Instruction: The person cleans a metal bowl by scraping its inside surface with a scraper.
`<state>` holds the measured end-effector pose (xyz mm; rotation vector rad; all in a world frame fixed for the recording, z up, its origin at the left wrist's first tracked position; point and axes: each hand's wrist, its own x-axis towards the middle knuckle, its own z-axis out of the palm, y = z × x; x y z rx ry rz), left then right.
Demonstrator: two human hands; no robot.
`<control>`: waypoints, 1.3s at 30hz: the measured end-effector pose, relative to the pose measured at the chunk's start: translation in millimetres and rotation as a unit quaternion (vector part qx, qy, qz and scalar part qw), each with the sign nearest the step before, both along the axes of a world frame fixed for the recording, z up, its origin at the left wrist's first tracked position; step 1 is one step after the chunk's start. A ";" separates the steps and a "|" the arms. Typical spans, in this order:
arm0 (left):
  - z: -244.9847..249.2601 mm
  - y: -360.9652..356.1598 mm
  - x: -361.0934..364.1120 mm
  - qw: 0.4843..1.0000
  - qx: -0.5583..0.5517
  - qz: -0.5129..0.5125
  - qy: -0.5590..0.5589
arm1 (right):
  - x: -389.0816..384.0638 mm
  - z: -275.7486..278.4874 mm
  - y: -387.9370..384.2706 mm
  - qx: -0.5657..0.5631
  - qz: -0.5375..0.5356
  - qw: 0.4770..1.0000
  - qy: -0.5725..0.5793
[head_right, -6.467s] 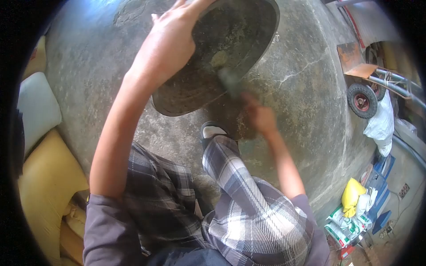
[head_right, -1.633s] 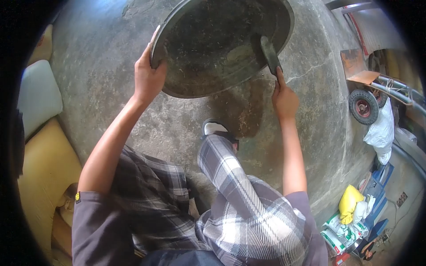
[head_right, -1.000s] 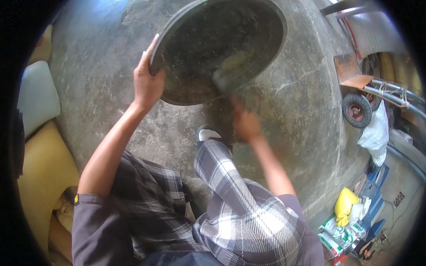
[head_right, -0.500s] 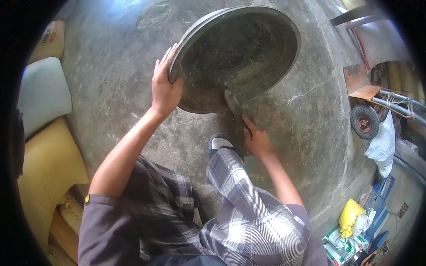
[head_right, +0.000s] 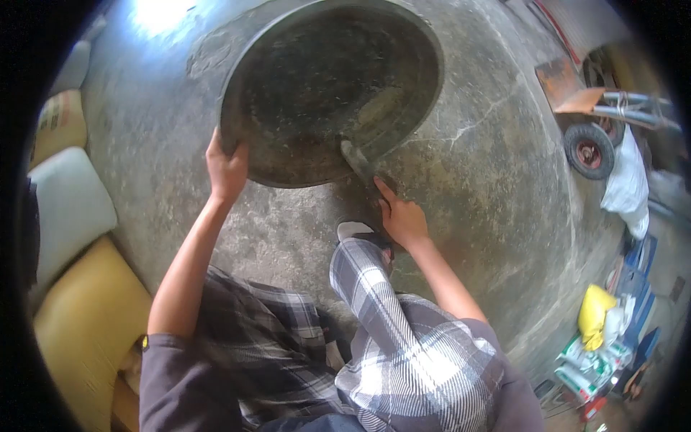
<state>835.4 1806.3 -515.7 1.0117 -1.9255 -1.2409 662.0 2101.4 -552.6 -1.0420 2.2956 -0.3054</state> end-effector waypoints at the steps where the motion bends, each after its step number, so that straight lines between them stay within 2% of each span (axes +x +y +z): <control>1: -7.0 -5.0 3.8 1.000 -0.020 -0.003 0.008 | 1.5 -1.4 0.8 0.005 0.017 1.000 0.013; 3: -16.1 -13.9 11.8 0.999 0.012 -0.010 0.028 | 5.0 -3.0 0.2 0.011 0.025 0.999 0.025; 6: -30.5 -30.4 23.5 0.998 -0.019 -0.036 -0.039 | 12.5 -1.5 -6.0 0.015 0.024 0.999 0.027; 8: -34.4 -33.8 28.3 0.993 0.069 -0.004 -0.095 | 18.3 -1.8 -12.4 0.026 0.023 0.999 0.012; 9: -35.3 -32.5 29.7 0.993 0.068 -0.006 -0.097 | 19.8 -3.2 -14.0 0.025 0.021 0.999 0.010; 11: -36.5 -27.1 31.7 0.954 0.283 0.068 -0.078 | 21.4 -7.1 -18.3 -0.007 0.014 1.000 0.013; 12: -36.3 -23.4 32.6 0.954 0.281 0.069 -0.080 | 20.0 -8.2 -20.1 -0.008 0.014 1.000 0.011; 14: -36.7 -13.5 34.6 0.849 0.523 0.081 0.012 | 13.4 -8.4 -22.6 -0.006 0.011 0.999 0.048; 15: -42.2 -7.5 35.7 0.850 0.520 0.085 0.013 | 8.9 -6.2 -26.0 -0.009 0.014 0.999 0.047; 17: -54.5 8.0 36.5 0.806 0.581 0.107 0.025 | -1.6 -0.5 -32.7 -0.037 -0.001 0.995 0.094; 19: -57.1 21.2 40.9 0.821 0.565 0.074 -0.039 | -6.0 5.8 -44.0 -0.046 0.004 0.992 0.118; 20: -56.1 29.8 38.5 0.834 0.535 0.067 -0.115 | -4.6 14.3 -53.2 -0.046 0.002 0.992 0.116; 21: -60.5 35.0 42.3 0.834 0.535 0.071 -0.114 | -2.3 22.1 -61.6 -0.045 0.000 0.992 0.114; 23: -65.8 43.6 47.1 0.796 0.601 -0.004 -0.075 | 9.0 32.2 -70.5 -0.006 0.056 0.992 0.111; 25: -68.5 46.9 51.1 0.798 0.596 -0.006 -0.090 | 18.4 40.7 -72.1 -0.018 0.084 0.991 0.104; 27: -73.2 46.2 55.3 0.775 0.620 -0.003 -0.125 | 18.9 47.3 -73.4 -0.011 0.094 0.989 0.112; 31: -58.3 40.9 52.6 0.789 0.583 -0.080 -0.176 | 8.3 40.2 -70.4 -0.007 0.091 0.988 0.122; 36: -49.8 27.5 57.7 0.818 0.534 -0.078 -0.198 | -3.0 14.6 -46.5 -0.071 0.117 0.984 0.112; 39: -49.4 21.4 56.9 0.808 0.542 -0.074 -0.220 | -2.1 8.8 -42.8 -0.025 0.102 0.991 0.087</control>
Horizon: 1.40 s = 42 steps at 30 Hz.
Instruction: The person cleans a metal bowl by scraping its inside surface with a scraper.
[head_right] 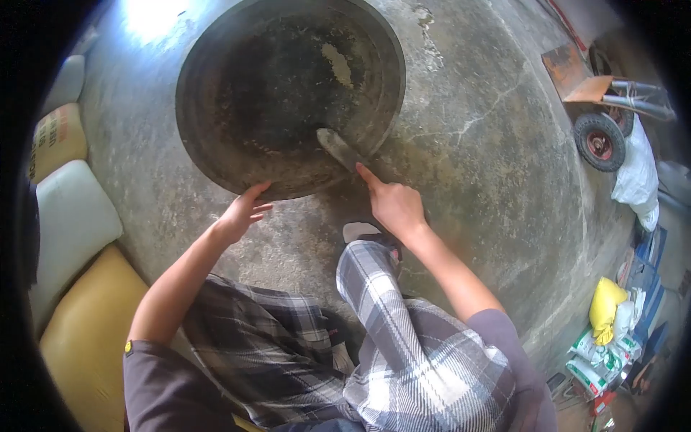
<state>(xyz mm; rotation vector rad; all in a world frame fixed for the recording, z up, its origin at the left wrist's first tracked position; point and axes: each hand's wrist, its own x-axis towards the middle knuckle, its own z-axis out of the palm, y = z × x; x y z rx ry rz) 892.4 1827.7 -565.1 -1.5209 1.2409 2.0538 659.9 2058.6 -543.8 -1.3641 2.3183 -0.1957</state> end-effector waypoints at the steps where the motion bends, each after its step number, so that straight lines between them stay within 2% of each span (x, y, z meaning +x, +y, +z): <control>1: 7.5 -3.3 -2.1 0.998 0.014 -0.059 -0.032 | -0.4 -1.2 1.8 0.019 0.011 1.000 -0.005; 3: 31.3 -11.2 -4.5 0.986 0.011 -0.154 -0.068 | 0.6 -16.8 7.3 0.028 0.013 0.999 -0.013; 5: 62.2 -25.2 -7.8 0.975 -0.081 -0.204 -0.020 | -0.3 -25.1 13.1 0.034 0.018 0.999 -0.038; 6: 69.1 -43.2 -5.0 0.985 -0.063 -0.157 -0.029 | -1.4 -23.8 13.8 0.033 0.013 0.999 -0.039; 7: 89.5 -48.0 -14.4 0.973 -0.201 -0.115 0.003 | -4.0 -21.2 13.8 0.040 0.014 0.998 -0.043; 8: 94.4 -65.5 -15.4 0.965 -0.255 -0.058 0.012 | -5.6 -20.0 15.3 0.048 0.015 0.998 -0.047; 9: 130.2 -65.4 -42.9 0.921 -0.377 -0.080 -0.059 | -5.2 -21.4 17.1 0.049 0.010 0.998 -0.048; 10: 155.2 -69.4 -65.5 0.868 -0.480 -0.116 -0.040 | -3.1 -24.1 17.4 0.040 0.011 0.999 -0.035; 12: 169.6 -95.1 -108.3 0.764 -0.612 -0.158 0.132 | -2.0 -24.6 17.2 0.027 0.019 0.999 -0.019; 14: 180.0 -110.2 -166.4 0.602 -0.719 -0.310 0.156 | -3.2 -22.3 17.8 0.023 -0.001 0.998 -0.055; 15: 188.9 -110.6 -188.0 0.601 -0.723 -0.306 0.152 | -2.2 -22.3 17.3 0.020 0.004 0.998 -0.053; 18: 206.3 -102.1 -244.9 0.655 -0.585 -0.439 0.190 | -4.6 -23.7 18.6 0.038 0.005 0.999 -0.037; 19: 204.7 -98.5 -249.4 0.669 -0.528 -0.481 0.203 | -5.8 -24.5 18.9 0.025 -0.004 0.999 -0.024; 20: 197.7 -100.0 -244.1 0.672 -0.525 -0.480 0.204 | -7.7 -25.2 19.2 0.012 -0.014 1.000 -0.012; 22: 199.6 -93.8 -226.6 0.661 -0.606 -0.407 0.176 | -25.1 -23.8 19.2 0.013 -0.011 1.000 0.010; 23: 220.5 -96.3 -220.3 0.706 -0.537 -0.459 0.057 | -34.9 -22.4 18.8 0.010 -0.009 0.999 0.033; 25: 148.1 -134.5 -174.7 0.713 -0.607 -0.306 0.173 | -57.1 7.7 9.8 0.045 -0.004 0.998 0.052; 26: 150.3 -126.9 -165.2 0.713 -0.605 -0.309 0.171 | -62.3 18.1 6.7 0.078 0.000 0.994 0.077; 28: 168.5 -96.5 -136.5 0.673 -0.691 -0.230 0.131 | -64.3 21.6 3.4 0.073 -0.021 0.995 0.068; 29: 172.0 -84.4 -129.3 0.674 -0.691 -0.228 0.130 | -65.3 22.9 1.3 0.069 -0.038 0.995 0.062; 30: 173.2 -70.5 -123.5 0.703 -0.681 -0.172 0.112 | -61.1 13.9 2.0 0.071 -0.034 0.995 0.062; 31: 172.1 -59.1 -118.2 0.728 -0.669 -0.115 0.093 | -51.7 -4.5 3.8 0.028 -0.059 0.998 0.005; 32: 166.2 -50.7 -113.0 0.728 -0.672 -0.074 0.109 | -42.6 -16.5 2.9 -0.015 -0.083 0.995 -0.052; 34: 163.9 -45.0 -102.1 0.781 -0.623 -0.014 0.050 | -14.1 -18.8 -9.4 -0.021 -0.088 0.979 -0.180; 35: 160.0 -43.8 -99.4 0.781 -0.623 -0.010 0.044 | 2.5 -16.0 -12.9 -0.020 -0.082 0.980 -0.183; 37: 151.8 -43.9 -96.9 0.725 -0.680 -0.002 0.106 | 28.6 -11.0 -17.7 -0.126 0.021 0.940 -0.317; 38: 150.2 -44.9 -95.4 0.724 -0.682 0.001 0.101 | 27.0 -9.6 -20.7 -0.126 0.027 0.939 -0.320; 40: 146.0 -46.5 -91.9 0.615 -0.770 -0.054 0.161 | 9.7 -2.2 -19.8 -0.093 0.083 0.937 -0.325; 41: 141.5 -48.2 -89.5 0.549 -0.817 -0.070 0.163 | -6.2 -1.8 -19.2 -0.035 0.087 0.963 -0.254; 42: 143.3 -47.7 -86.3 0.550 -0.817 -0.067 0.159 | -25.8 -1.9 -20.5 0.023 0.090 0.979 -0.180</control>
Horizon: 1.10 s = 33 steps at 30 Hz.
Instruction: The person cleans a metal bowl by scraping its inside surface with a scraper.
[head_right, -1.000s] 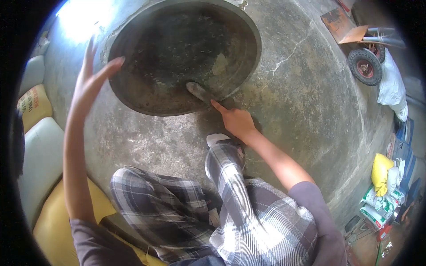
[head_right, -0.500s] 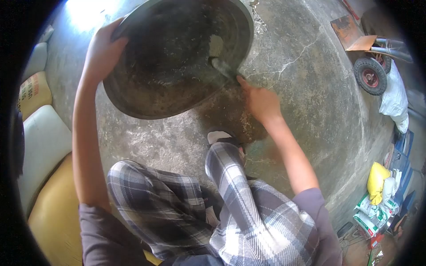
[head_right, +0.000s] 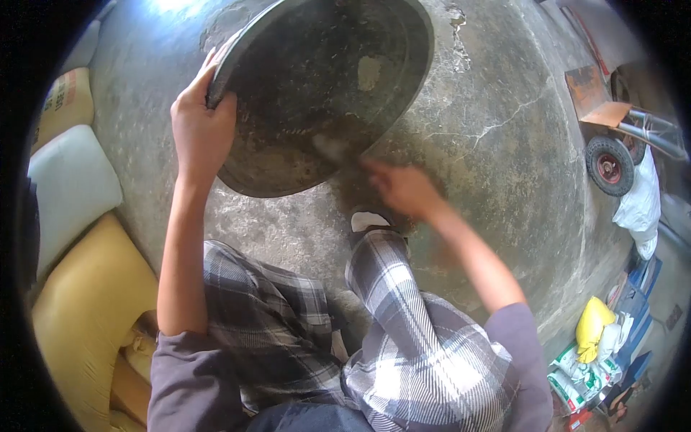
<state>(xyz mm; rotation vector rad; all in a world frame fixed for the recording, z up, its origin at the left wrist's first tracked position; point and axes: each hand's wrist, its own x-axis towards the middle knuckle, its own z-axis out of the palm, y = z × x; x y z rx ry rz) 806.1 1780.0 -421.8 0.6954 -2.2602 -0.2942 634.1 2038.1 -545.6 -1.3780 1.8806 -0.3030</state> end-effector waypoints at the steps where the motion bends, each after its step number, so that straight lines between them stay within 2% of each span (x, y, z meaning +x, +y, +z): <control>1: 4.2 0.8 3.1 0.995 0.100 0.006 -0.014 | -24.1 7.9 -9.6 0.052 -0.032 0.996 0.070; 2: 5.7 1.8 8.1 0.979 0.200 0.013 -0.027 | -40.5 14.6 -16.0 0.104 -0.062 0.983 0.140; 3: 0.0 -1.4 10.0 0.981 0.187 0.013 -0.040 | -43.8 14.2 -12.3 0.106 -0.054 0.983 0.138; 4: -4.3 1.3 12.0 0.981 0.189 0.020 -0.040 | -46.2 13.1 -10.1 0.072 -0.100 0.981 0.148; 5: -4.7 6.8 7.7 0.964 0.254 0.052 -0.051 | -46.2 12.3 -10.2 0.036 -0.147 0.976 0.159; 6: -4.2 11.3 1.3 0.943 0.316 0.082 -0.058 | -31.9 0.8 -4.1 0.025 -0.140 0.983 0.120; 7: -2.5 16.4 -4.2 0.960 0.275 0.049 -0.011 | -7.4 -15.4 6.4 0.014 -0.132 0.988 0.083; 9: -3.7 18.1 -9.1 0.981 0.194 0.008 0.017 | 56.7 -33.7 20.0 -0.210 -0.082 0.974 0.003; 10: -2.3 19.3 -9.2 0.986 0.162 -0.008 0.029 | 53.0 -29.4 20.9 -0.210 -0.072 0.975 0.003; 12: -1.6 21.2 -5.9 0.978 0.206 0.004 0.037 | 51.4 -13.9 23.8 -0.141 -0.057 0.987 -0.046; 14: -0.7 20.2 -9.1 0.969 0.244 0.002 0.047 | 0.9 4.2 14.7 0.062 -0.079 0.992 0.078; 16: -1.3 22.6 -14.0 0.969 0.244 0.004 0.031 | -43.7 10.1 12.3 0.072 -0.187 0.964 0.177; 17: -3.1 24.3 -20.0 0.969 0.245 0.004 0.032 | -41.5 8.3 14.2 0.072 -0.187 0.963 0.179; 19: -7.2 28.4 -33.5 0.987 0.153 -0.026 0.046 | -20.3 -4.5 19.9 -0.024 -0.199 0.974 0.109; 21: -9.6 26.6 -35.7 0.988 0.147 -0.014 0.052 | 38.7 -23.1 24.8 -0.063 -0.114 0.991 0.033; 22: -11.5 26.1 -35.9 0.988 0.145 0.002 0.053 | 43.2 -15.4 20.1 -0.063 -0.111 0.991 0.035; 24: -13.5 25.2 -27.3 0.985 0.169 -0.009 0.043 | 51.3 6.1 17.2 0.036 -0.170 0.971 -0.162; 25: -15.1 25.1 -23.7 0.984 0.174 -0.008 0.042 | 33.1 -14.6 27.2 -0.073 -0.119 0.984 -0.108; 27: -13.6 25.5 -21.2 0.978 0.203 0.004 0.042 | -7.2 2.8 22.1 0.064 -0.108 0.991 0.035; 29: -22.1 25.5 -16.8 0.984 0.172 0.005 0.048 | -38.9 -7.0 27.9 0.029 -0.184 0.963 0.194; 30: -27.3 27.2 -16.2 0.988 0.144 0.009 0.056 | -34.8 -13.6 32.0 0.030 -0.189 0.962 0.194; 32: -36.2 37.1 -21.3 0.984 0.154 -0.013 0.084 | -11.2 -28.2 35.9 -0.095 -0.252 0.953 0.136; 33: -38.7 41.3 -24.9 0.980 0.165 -0.027 0.112 | 12.2 -39.3 36.8 -0.103 -0.214 0.967 0.088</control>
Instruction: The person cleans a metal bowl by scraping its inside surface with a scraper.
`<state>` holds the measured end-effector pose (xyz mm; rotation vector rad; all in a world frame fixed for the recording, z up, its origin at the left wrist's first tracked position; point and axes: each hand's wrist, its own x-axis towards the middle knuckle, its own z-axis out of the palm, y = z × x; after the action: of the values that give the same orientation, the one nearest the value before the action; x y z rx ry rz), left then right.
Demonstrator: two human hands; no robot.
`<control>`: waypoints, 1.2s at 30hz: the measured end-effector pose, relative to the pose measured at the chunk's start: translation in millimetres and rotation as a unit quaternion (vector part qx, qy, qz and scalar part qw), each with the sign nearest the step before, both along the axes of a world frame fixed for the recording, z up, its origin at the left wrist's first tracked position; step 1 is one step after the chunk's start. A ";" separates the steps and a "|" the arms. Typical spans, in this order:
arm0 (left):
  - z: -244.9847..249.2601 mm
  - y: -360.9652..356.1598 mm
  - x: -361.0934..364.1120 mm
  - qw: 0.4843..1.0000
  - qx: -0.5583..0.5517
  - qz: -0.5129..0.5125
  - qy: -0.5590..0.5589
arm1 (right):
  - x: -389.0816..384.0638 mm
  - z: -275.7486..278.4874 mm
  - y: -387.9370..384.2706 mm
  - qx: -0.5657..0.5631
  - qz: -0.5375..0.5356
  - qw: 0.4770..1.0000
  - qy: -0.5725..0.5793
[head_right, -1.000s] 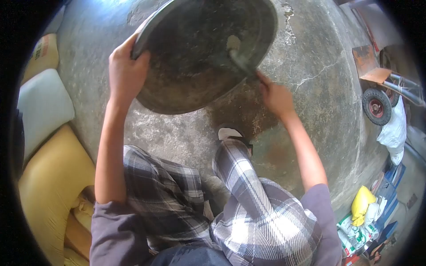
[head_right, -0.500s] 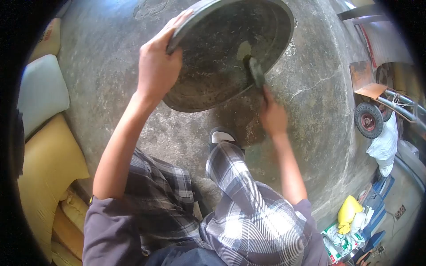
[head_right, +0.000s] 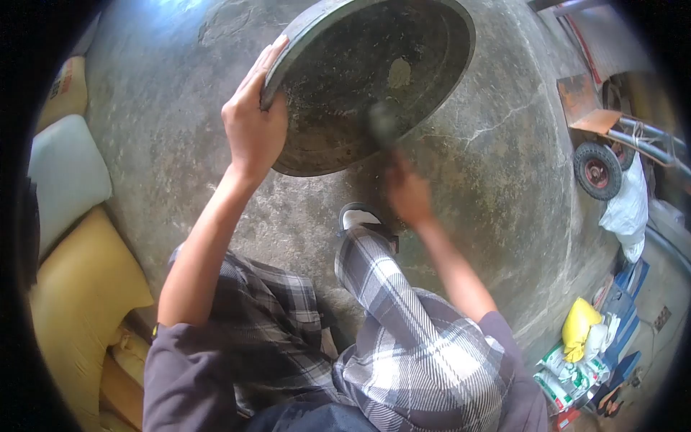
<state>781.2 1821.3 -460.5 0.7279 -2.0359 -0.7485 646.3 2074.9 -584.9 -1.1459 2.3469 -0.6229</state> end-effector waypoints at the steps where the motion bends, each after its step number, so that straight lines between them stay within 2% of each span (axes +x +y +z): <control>1: -2.4 0.4 -1.6 1.000 0.000 -0.006 0.003 | 28.4 -6.4 -2.5 -0.013 0.048 0.998 -0.041; 3: -7.3 -4.5 1.8 1.000 -0.008 0.007 -0.003 | 83.7 4.2 -18.4 -0.161 0.054 0.982 -0.083; 4: -10.5 -5.8 6.3 1.000 -0.003 0.023 -0.003 | 79.0 11.1 -19.4 -0.161 0.051 0.982 -0.084; 6: -15.0 -6.5 15.6 0.999 0.013 0.034 -0.009 | 58.3 29.0 -22.4 -0.093 0.123 0.983 -0.095; 7: -16.7 -5.4 19.2 0.999 0.022 0.043 -0.010 | 43.2 34.6 -22.1 -0.097 0.117 0.984 -0.095; 8: -19.0 -5.2 23.5 0.999 0.018 0.037 -0.009 | 24.1 39.0 -20.4 0.087 0.058 0.992 -0.065; 9: -21.8 -4.9 27.3 0.999 0.034 0.032 -0.007 | 10.1 43.9 -21.7 0.268 -0.002 0.963 -0.035; 10: -26.4 -3.5 29.1 0.998 0.051 0.031 -0.007 | 1.3 47.5 -24.7 0.266 -0.003 0.963 -0.033; 11: -26.6 0.0 25.7 1.000 -0.014 0.013 -0.014 | -5.4 50.4 -27.7 0.274 -0.029 0.961 -0.018; 12: -28.0 6.3 23.0 1.000 0.009 0.001 -0.001 | -5.7 50.9 -26.0 0.286 -0.058 0.957 -0.006; 13: -28.7 12.3 21.2 0.999 0.034 -0.016 0.010 | 6.1 44.8 -22.2 0.289 -0.061 0.955 -0.011; 15: -30.9 11.7 19.6 0.999 0.044 -0.017 0.021 | 37.4 34.9 -32.4 0.080 0.024 0.990 -0.113; 16: -32.1 11.2 19.2 0.998 0.054 -0.012 0.032 | 48.9 38.5 -36.3 0.081 0.025 0.990 -0.113; 18: -35.6 7.7 22.5 0.998 0.053 -0.003 0.022 | 67.2 63.7 -46.2 -0.073 0.077 0.969 -0.221; 19: -36.5 6.2 24.8 0.999 0.049 0.002 0.013 | 61.0 55.8 -39.1 -0.072 0.076 0.969 -0.223; 21: -35.3 2.9 27.2 1.000 0.019 0.008 -0.015 | 22.9 29.7 -22.0 0.101 0.040 0.987 -0.115; 23: -41.7 1.4 31.3 0.999 -0.004 0.030 -0.046 | -17.5 27.9 -13.2 0.137 -0.030 0.988 -0.061; 24: -42.5 3.5 30.4 0.998 -0.014 0.019 -0.049 | -17.9 39.6 -22.7 0.140 -0.031 0.988 -0.064; 26: -42.5 9.3 25.6 0.999 -0.015 0.001 -0.034 | -3.0 59.0 -39.0 0.216 -0.046 0.972 -0.081; 28: -44.0 5.3 18.4 1.000 -0.025 -0.006 -0.007 | 32.6 60.6 -49.1 0.137 0.036 0.977 -0.161; 30: -48.0 2.5 21.7 1.000 -0.015 0.018 0.004 | 69.7 71.1 -57.9 -0.010 0.036 0.975 -0.218; 33: -51.3 3.4 21.2 0.999 0.034 0.023 0.021 | 45.7 47.5 -41.6 0.041 0.043 0.972 -0.227; 34: -55.0 2.6 25.8 0.999 0.033 0.018 0.020 | 31.4 30.8 -27.1 0.077 0.039 0.976 -0.198; 36: -60.1 -1.0 38.5 0.999 0.040 0.019 -0.025 | 0.0 18.7 -11.0 0.117 -0.009 0.993 -0.009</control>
<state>819.7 1820.3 -520.6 0.8370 -2.0402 -0.8003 646.2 2063.9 -566.3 -1.0106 2.3426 -0.3511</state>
